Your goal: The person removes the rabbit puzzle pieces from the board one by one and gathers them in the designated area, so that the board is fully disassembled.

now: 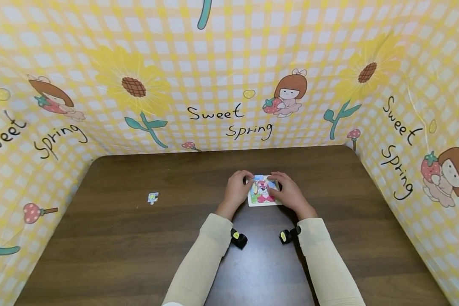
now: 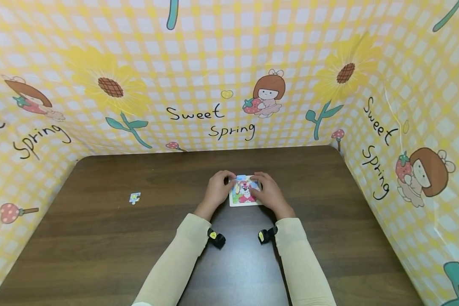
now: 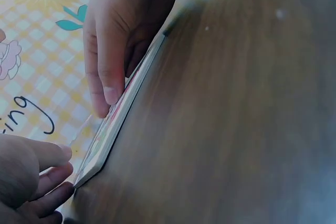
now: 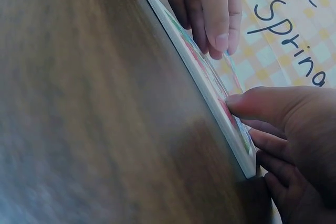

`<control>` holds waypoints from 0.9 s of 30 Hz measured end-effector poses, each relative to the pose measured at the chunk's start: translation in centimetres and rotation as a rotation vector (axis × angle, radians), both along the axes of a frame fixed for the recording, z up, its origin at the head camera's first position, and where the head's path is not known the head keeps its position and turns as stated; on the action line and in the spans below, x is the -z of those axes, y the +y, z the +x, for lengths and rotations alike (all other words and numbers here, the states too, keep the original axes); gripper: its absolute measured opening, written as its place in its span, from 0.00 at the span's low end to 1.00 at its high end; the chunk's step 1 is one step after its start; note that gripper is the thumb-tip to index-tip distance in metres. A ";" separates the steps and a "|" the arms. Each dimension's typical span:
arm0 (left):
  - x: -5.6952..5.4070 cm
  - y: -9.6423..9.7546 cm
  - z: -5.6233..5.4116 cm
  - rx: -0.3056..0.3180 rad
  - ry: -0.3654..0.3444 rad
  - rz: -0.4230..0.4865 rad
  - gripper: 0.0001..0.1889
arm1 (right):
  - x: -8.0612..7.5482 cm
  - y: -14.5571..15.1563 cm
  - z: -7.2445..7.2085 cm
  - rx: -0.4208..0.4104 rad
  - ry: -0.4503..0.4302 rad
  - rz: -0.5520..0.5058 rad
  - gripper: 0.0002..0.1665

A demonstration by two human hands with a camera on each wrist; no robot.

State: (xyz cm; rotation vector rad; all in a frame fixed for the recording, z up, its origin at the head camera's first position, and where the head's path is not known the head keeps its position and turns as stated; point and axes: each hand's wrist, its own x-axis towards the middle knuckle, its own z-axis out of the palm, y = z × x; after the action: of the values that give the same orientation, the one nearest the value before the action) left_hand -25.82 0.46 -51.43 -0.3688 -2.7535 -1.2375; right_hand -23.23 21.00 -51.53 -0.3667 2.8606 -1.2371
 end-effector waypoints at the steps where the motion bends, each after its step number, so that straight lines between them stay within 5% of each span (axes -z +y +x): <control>1: 0.0 -0.3 0.0 -0.001 0.002 0.005 0.04 | 0.1 -0.1 0.0 0.002 -0.003 -0.003 0.25; 18: -2.9 -9.3 1.0 -0.087 -0.005 -0.056 0.05 | 0.1 0.1 0.0 -0.004 -0.005 0.013 0.25; 27: -2.8 -14.1 2.5 -0.133 -0.054 -0.145 0.06 | -0.1 -0.3 0.1 -0.010 -0.005 0.009 0.25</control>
State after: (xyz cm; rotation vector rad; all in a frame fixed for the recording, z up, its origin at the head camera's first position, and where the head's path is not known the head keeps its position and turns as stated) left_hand -23.32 -13.62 -48.63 -0.1626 -2.8684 -1.0359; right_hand -23.15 20.69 -51.40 -0.3768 2.8554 -1.2217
